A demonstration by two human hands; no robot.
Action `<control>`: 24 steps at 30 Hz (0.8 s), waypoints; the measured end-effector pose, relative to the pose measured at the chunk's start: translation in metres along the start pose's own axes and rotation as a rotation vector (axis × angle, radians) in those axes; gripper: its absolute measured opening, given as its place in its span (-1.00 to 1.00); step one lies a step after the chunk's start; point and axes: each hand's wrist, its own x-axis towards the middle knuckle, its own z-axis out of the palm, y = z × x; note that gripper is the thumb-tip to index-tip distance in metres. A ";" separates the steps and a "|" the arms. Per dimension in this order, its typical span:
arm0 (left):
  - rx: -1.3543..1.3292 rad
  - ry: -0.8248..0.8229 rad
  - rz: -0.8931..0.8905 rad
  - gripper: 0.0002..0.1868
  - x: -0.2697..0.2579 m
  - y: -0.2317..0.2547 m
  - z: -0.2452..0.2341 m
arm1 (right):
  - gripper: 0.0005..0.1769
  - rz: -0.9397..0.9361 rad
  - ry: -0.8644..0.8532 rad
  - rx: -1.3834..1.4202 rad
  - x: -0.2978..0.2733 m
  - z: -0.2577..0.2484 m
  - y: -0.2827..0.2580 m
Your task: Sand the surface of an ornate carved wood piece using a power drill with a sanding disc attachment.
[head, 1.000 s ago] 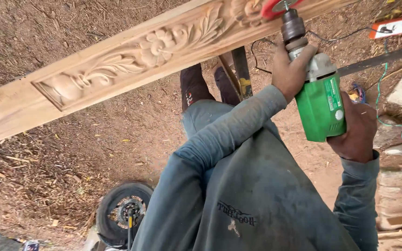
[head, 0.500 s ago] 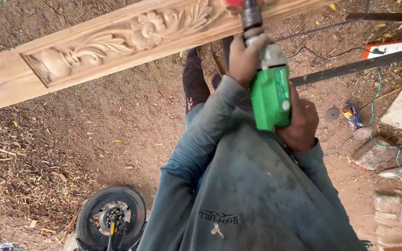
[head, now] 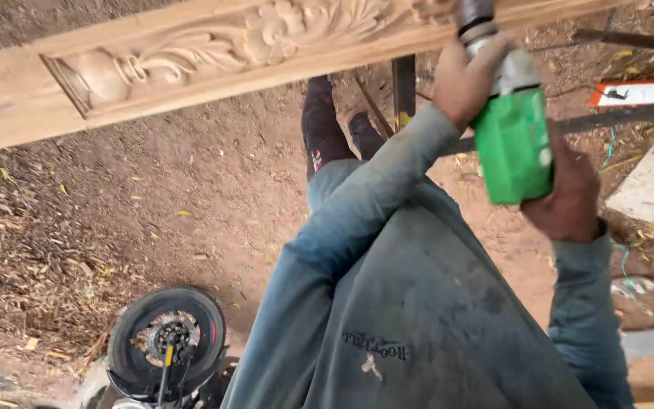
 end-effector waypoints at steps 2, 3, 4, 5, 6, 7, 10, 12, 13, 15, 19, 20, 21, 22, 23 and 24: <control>0.210 0.107 0.130 -0.60 0.007 0.007 0.017 | 0.01 0.078 -0.056 -0.056 0.011 -0.013 -0.001; 0.200 0.111 0.134 -0.60 0.009 0.005 0.019 | 0.01 0.071 -0.060 -0.065 0.016 -0.016 0.004; 0.219 0.153 0.128 -0.57 0.011 0.002 0.019 | 0.02 0.074 -0.077 -0.078 0.021 -0.017 0.008; 0.239 0.195 0.121 -0.53 0.012 0.000 0.020 | 0.02 0.077 -0.094 -0.091 0.025 -0.018 0.012; 0.233 0.198 0.113 -0.53 0.013 0.004 0.016 | 0.02 0.081 -0.103 -0.095 0.024 -0.016 0.013; 0.186 0.191 0.153 -0.53 0.013 0.008 0.011 | 0.01 0.065 -0.106 -0.112 0.022 -0.014 0.015; 0.100 0.148 0.154 -0.52 0.008 0.010 0.002 | -0.01 0.025 -0.096 -0.123 0.020 -0.010 0.014; 0.063 0.121 0.123 -0.53 0.001 0.012 0.000 | -0.01 -0.009 -0.086 -0.112 0.017 -0.006 0.015; 0.140 0.175 0.129 -0.54 -0.003 0.014 0.000 | 0.01 -0.009 -0.094 -0.095 0.014 -0.002 0.017; 0.206 0.217 0.138 -0.55 -0.007 0.022 0.002 | 0.03 -0.007 -0.095 -0.093 0.012 -0.001 0.017; 0.144 0.154 0.059 -0.60 -0.010 0.028 -0.016 | 0.04 -0.015 -0.095 -0.045 0.013 0.004 -0.012; 0.133 0.079 0.073 -0.63 -0.007 0.028 -0.026 | 0.05 -0.009 -0.087 -0.022 0.014 0.010 -0.024; 0.141 0.082 0.077 -0.63 -0.009 0.038 -0.034 | 0.05 -0.013 -0.084 -0.014 0.011 0.018 -0.033; 0.106 0.011 -0.012 -0.64 -0.011 0.047 -0.038 | 0.06 -0.002 -0.077 -0.002 0.005 0.024 -0.042; 0.073 -0.059 -0.102 -0.66 -0.012 0.055 -0.042 | 0.07 0.010 -0.070 0.011 0.000 0.029 -0.049; 0.080 -0.072 -0.108 -0.66 -0.015 0.059 -0.047 | 0.07 0.021 -0.058 0.011 -0.002 0.034 -0.059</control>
